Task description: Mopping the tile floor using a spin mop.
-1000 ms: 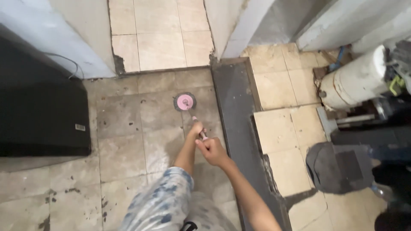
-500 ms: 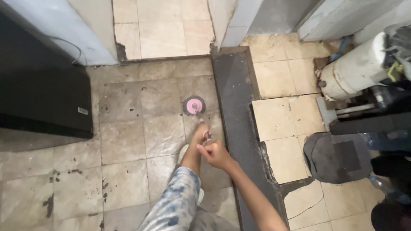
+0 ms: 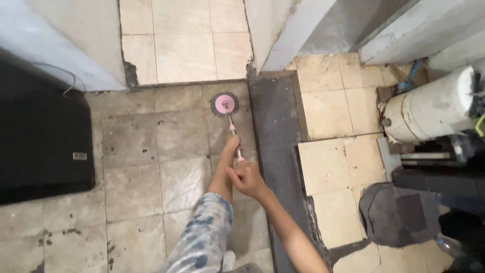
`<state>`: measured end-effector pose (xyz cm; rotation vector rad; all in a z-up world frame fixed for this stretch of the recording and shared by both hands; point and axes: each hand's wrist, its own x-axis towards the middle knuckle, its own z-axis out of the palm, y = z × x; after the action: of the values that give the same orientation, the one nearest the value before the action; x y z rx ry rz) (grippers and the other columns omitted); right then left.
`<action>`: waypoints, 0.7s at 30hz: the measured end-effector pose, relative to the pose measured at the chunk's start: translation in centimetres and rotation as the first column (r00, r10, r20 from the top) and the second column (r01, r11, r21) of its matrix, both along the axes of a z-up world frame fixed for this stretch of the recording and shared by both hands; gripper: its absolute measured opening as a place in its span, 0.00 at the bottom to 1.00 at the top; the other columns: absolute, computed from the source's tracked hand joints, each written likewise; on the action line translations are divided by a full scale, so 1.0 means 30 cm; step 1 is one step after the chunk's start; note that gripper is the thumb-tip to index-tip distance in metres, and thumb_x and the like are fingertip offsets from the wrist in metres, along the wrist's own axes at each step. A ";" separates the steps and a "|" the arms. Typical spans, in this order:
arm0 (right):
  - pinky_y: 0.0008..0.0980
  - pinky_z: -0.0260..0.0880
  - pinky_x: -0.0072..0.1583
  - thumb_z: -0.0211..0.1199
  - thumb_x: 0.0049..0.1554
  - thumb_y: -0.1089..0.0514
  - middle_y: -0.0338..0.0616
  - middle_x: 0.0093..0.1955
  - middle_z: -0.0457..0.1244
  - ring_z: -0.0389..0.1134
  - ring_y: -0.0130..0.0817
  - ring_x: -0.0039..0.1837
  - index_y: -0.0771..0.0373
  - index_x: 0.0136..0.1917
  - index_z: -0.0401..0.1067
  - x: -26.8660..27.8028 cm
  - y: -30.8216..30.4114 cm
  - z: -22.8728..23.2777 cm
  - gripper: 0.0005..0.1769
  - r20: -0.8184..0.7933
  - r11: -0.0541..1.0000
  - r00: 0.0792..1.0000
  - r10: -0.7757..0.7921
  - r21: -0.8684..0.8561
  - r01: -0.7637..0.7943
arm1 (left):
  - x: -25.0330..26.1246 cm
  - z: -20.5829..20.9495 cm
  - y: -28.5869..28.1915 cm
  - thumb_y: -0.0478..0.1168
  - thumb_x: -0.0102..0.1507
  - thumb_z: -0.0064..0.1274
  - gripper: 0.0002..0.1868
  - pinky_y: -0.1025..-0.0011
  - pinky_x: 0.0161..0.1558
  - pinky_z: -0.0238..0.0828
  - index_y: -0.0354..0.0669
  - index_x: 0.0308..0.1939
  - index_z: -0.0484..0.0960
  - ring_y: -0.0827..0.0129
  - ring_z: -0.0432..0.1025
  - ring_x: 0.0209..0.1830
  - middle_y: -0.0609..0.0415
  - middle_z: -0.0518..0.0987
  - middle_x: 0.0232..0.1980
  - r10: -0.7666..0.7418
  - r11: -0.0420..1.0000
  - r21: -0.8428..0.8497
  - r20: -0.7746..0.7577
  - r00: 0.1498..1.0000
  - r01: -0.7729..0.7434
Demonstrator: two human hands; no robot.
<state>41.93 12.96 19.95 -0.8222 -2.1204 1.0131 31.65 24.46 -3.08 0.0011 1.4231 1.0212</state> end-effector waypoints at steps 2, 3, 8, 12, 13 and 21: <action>0.42 0.54 0.37 0.65 0.58 0.59 0.48 0.26 0.57 0.57 0.44 0.29 0.65 0.25 0.61 -0.015 0.073 -0.011 0.23 -0.041 1.000 0.999 0.017 -0.002 -0.017 | -0.033 0.010 0.072 0.33 0.61 0.43 0.03 0.65 0.16 0.63 0.38 0.32 0.70 0.65 0.64 0.13 0.52 0.69 0.20 -0.027 1.000 0.011 0.002 1.000 0.027; 0.41 0.54 0.38 0.67 0.56 0.58 0.47 0.26 0.56 0.57 0.43 0.30 0.64 0.26 0.61 -0.023 0.104 -0.016 0.22 -0.086 0.999 0.996 0.034 -0.007 -0.035 | -0.051 0.016 0.102 0.35 0.62 0.42 0.05 0.66 0.15 0.63 0.39 0.31 0.69 0.65 0.63 0.13 0.52 0.68 0.20 -0.052 0.998 0.019 0.001 0.999 0.052; 0.43 0.57 0.43 0.68 0.52 0.55 0.47 0.31 0.55 0.58 0.47 0.37 0.62 0.31 0.59 -0.014 0.237 0.060 0.19 -0.296 0.988 0.944 0.142 0.103 -0.117 | -0.053 -0.010 0.176 0.36 0.64 0.46 0.07 0.68 0.15 0.60 0.41 0.31 0.68 0.69 0.62 0.13 0.56 0.66 0.20 -0.029 0.996 0.091 0.090 0.995 0.021; 0.43 0.55 0.41 0.65 0.51 0.60 0.47 0.30 0.55 0.57 0.47 0.35 0.63 0.32 0.59 0.059 0.266 -0.071 0.15 -0.246 0.995 0.965 0.090 0.055 -0.079 | 0.014 0.020 0.213 0.37 0.65 0.45 0.08 0.68 0.17 0.62 0.42 0.30 0.68 0.69 0.63 0.15 0.56 0.67 0.20 0.043 0.997 0.057 0.137 0.990 -0.052; 0.43 0.55 0.41 0.65 0.51 0.60 0.47 0.30 0.55 0.57 0.47 0.35 0.63 0.32 0.59 0.065 0.241 -0.071 0.15 -0.240 0.996 0.967 0.087 0.057 -0.075 | 0.022 0.025 0.196 0.37 0.65 0.45 0.08 0.68 0.17 0.62 0.42 0.30 0.68 0.69 0.63 0.15 0.56 0.67 0.20 0.039 0.997 0.059 0.142 0.989 -0.048; 0.42 0.55 0.40 0.59 0.53 0.63 0.49 0.31 0.55 0.58 0.47 0.35 0.65 0.32 0.60 0.218 -0.014 0.003 0.12 -0.238 0.999 0.971 -0.028 -0.041 0.019 | 0.186 -0.013 -0.042 0.33 0.65 0.40 0.09 0.74 0.22 0.68 0.38 0.29 0.68 0.68 0.69 0.20 0.56 0.67 0.22 0.173 0.984 -0.051 0.462 0.870 -0.169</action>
<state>48.48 12.54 20.04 -0.7039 -1.8888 1.0865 37.23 23.20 -3.49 -0.3624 0.9959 1.0728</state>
